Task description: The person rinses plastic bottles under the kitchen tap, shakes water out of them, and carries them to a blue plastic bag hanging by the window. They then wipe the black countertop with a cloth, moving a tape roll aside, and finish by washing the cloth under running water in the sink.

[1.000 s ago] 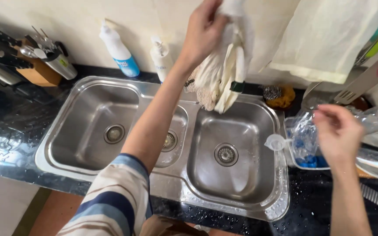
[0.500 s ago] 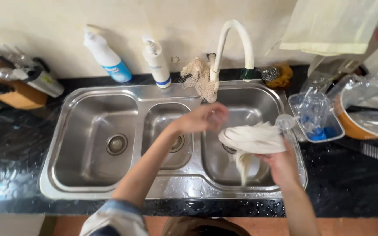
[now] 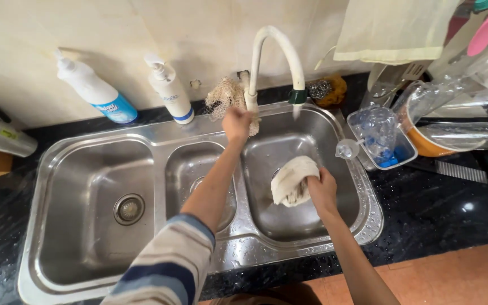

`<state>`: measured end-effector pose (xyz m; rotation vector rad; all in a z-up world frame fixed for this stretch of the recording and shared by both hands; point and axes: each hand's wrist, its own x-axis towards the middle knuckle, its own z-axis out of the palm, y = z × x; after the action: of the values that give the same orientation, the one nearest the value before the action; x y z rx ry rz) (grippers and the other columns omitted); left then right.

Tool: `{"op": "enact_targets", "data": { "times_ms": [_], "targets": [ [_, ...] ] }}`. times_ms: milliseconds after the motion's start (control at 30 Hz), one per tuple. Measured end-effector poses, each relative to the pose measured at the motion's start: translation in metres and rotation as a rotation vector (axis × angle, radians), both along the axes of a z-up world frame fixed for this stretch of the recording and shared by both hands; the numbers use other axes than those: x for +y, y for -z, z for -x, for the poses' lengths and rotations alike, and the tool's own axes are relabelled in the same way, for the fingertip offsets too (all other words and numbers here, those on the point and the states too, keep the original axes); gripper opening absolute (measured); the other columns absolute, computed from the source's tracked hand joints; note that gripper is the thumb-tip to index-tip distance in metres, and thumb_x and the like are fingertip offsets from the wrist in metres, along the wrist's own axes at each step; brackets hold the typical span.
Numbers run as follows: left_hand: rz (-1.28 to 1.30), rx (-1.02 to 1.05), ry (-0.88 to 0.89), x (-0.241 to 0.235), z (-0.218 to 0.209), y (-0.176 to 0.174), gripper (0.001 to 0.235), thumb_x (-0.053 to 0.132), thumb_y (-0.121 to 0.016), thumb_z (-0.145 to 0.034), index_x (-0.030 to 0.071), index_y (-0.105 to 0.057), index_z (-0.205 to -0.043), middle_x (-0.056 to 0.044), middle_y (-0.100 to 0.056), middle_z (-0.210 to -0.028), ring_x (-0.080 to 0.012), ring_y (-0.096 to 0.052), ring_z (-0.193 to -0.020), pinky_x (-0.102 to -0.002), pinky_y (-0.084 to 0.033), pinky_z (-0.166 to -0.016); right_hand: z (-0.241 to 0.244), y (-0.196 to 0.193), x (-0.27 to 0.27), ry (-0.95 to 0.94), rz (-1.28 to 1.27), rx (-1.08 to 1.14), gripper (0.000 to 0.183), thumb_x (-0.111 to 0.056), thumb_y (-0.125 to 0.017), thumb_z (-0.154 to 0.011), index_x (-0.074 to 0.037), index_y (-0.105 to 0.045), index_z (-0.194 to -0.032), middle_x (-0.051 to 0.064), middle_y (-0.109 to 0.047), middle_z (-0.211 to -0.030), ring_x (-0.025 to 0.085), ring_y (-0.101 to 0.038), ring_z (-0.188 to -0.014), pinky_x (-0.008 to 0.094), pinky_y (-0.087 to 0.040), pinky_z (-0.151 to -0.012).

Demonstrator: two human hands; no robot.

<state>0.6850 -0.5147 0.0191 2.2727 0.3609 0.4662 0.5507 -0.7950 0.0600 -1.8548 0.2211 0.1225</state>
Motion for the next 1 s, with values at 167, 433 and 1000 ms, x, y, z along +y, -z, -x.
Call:
{"op": "enact_targets", "data": {
  "times_ms": [167, 433, 1000],
  "targets": [
    [0.622, 0.176, -0.118, -0.063, 0.112, 0.000, 0.070, 0.054, -0.075, -0.081, 0.002, -0.061, -0.126, -0.016, -0.075, -0.115, -0.0247, -0.072, -0.105, -0.037, -0.054, -0.092, -0.020, -0.020, 0.026, -0.021, 0.054, -0.002, 0.036, -0.022, -0.063, -0.095, 0.002, -0.056, -0.121, 0.012, -0.070, -0.101, 0.017, -0.068, -0.088, 0.035, -0.054, -0.077],
    [1.892, 0.466, -0.031, -0.124, 0.133, 0.061, 0.072, 0.069, -0.046, -0.092, 0.012, -0.061, -0.133, -0.014, -0.063, -0.128, -0.0333, -0.063, -0.114, -0.058, -0.044, -0.103, -0.019, 0.019, 0.013, -0.470, 0.155, 0.051, 0.049, -0.010, -0.056, -0.086, -0.009, -0.061, -0.135, 0.016, -0.074, -0.111, 0.027, -0.071, -0.093, 0.040, -0.057, -0.078],
    [1.522, 0.404, -0.547, -0.157, 0.137, 0.042, 0.052, 0.048, -0.065, -0.104, 0.011, -0.046, -0.136, -0.013, -0.059, -0.122, -0.0284, -0.061, -0.115, -0.047, -0.053, -0.099, -0.057, 0.128, -0.004, -0.314, -0.023, 0.323, 0.043, -0.040, -0.066, -0.097, -0.001, -0.077, -0.111, 0.014, -0.077, -0.101, 0.018, -0.070, -0.084, 0.031, -0.053, -0.068]
  ]
}}
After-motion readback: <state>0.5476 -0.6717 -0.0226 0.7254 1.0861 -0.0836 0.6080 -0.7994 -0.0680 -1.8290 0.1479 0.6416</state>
